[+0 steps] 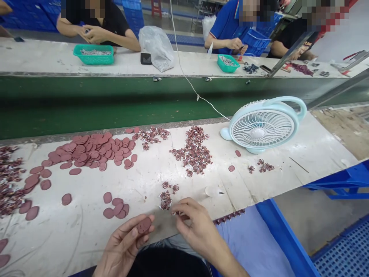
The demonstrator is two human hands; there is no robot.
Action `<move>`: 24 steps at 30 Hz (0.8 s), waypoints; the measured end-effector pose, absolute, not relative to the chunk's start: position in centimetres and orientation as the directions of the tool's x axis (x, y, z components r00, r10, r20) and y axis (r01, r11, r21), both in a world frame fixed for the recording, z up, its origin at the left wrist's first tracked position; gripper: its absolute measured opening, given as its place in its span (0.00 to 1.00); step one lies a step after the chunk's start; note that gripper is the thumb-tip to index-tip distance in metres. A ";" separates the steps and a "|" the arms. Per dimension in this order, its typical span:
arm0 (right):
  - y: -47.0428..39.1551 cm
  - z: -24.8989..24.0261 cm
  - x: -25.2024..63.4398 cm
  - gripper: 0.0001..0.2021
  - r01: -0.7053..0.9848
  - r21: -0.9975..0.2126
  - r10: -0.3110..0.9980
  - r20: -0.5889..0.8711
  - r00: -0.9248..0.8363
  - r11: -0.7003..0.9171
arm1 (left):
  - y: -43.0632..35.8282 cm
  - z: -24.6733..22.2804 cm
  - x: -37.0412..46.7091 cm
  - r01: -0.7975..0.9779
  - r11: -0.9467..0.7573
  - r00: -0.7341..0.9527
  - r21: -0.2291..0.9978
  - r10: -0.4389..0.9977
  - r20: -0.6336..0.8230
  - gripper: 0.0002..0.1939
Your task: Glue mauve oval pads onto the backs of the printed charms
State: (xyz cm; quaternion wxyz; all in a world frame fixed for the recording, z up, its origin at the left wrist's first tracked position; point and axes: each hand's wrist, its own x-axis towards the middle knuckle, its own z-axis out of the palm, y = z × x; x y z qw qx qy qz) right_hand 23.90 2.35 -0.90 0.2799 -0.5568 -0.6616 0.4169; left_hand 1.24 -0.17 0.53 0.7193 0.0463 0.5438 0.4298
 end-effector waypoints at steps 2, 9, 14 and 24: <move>1.6 -0.1 23.0 0.09 0.339 -0.941 0.972 -0.092 -0.215 -0.014 | -0.2 1.0 2.0 -0.563 0.609 0.020 0.559 0.685 -0.728 0.20; -0.4 -1.2 19.1 0.14 0.128 -0.987 0.994 -0.103 -0.040 -0.098 | -0.4 1.7 3.1 -0.512 0.583 0.010 0.631 0.739 -0.674 0.20; 0.3 -0.5 19.0 0.13 0.058 -0.984 0.984 -0.172 -0.046 -0.170 | -0.4 1.8 3.2 -0.463 0.569 0.033 0.680 0.778 -0.628 0.19; 1.9 2.2 19.8 0.11 0.087 -0.964 0.953 -0.262 -0.150 -0.251 | -0.5 0.5 3.1 -0.408 0.574 0.079 0.710 0.797 -0.599 0.14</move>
